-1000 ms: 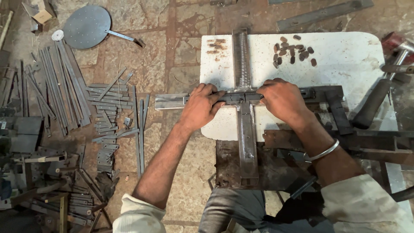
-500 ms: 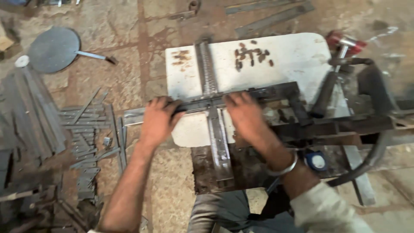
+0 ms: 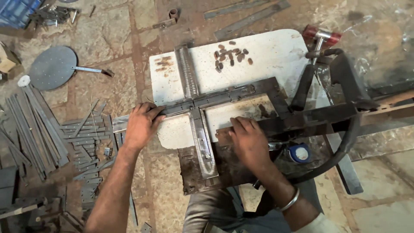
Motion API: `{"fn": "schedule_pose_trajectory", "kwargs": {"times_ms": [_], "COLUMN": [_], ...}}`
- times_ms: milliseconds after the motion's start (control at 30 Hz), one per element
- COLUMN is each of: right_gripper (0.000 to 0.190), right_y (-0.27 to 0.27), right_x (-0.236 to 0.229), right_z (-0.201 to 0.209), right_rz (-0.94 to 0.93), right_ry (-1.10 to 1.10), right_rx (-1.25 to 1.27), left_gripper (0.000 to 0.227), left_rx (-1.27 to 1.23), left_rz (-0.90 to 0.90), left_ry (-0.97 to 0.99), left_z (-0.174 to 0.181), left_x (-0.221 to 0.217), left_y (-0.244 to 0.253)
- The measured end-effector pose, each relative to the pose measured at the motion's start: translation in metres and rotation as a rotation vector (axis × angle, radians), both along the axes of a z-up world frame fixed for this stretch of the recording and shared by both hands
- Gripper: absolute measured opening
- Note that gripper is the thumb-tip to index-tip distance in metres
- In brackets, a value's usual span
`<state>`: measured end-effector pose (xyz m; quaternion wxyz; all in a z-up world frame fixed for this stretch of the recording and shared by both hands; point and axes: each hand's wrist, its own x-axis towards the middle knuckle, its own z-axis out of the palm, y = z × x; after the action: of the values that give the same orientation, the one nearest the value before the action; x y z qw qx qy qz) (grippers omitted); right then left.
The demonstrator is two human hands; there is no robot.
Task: The person aligns metal brackets onto a cross-shaped metal frame and uses a welding torch to tack and weld them in place. They repeatedly position the brackets, apply welds, and adjust the frame on the workbench.
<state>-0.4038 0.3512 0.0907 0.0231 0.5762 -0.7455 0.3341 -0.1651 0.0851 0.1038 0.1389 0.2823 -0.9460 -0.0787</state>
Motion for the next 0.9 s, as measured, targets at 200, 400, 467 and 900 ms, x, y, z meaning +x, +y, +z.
{"fn": "schedule_pose_trajectory", "kwargs": {"times_ms": [200, 400, 467, 900], "right_gripper": [0.041, 0.043, 0.044, 0.043], "right_y": [-0.007, 0.025, 0.041, 0.085], "right_x": [-0.008, 0.009, 0.019, 0.070], "right_z": [0.003, 0.011, 0.009, -0.005], "right_rz": [-0.048, -0.036, -0.022, -0.020], "right_ry": [0.039, 0.055, 0.049, -0.111], "right_rx": [0.032, -0.007, -0.014, 0.097], "left_gripper": [0.035, 0.038, 0.038, 0.033], "left_rx": [0.005, -0.020, -0.027, -0.037], "left_rz": [0.010, 0.060, 0.076, 0.053], "left_ry": [0.006, 0.007, 0.011, 0.002], "left_z": [0.002, 0.012, 0.009, -0.004], "left_x": [0.003, 0.017, 0.022, 0.017], "left_y": [-0.001, -0.001, -0.003, 0.001]}}
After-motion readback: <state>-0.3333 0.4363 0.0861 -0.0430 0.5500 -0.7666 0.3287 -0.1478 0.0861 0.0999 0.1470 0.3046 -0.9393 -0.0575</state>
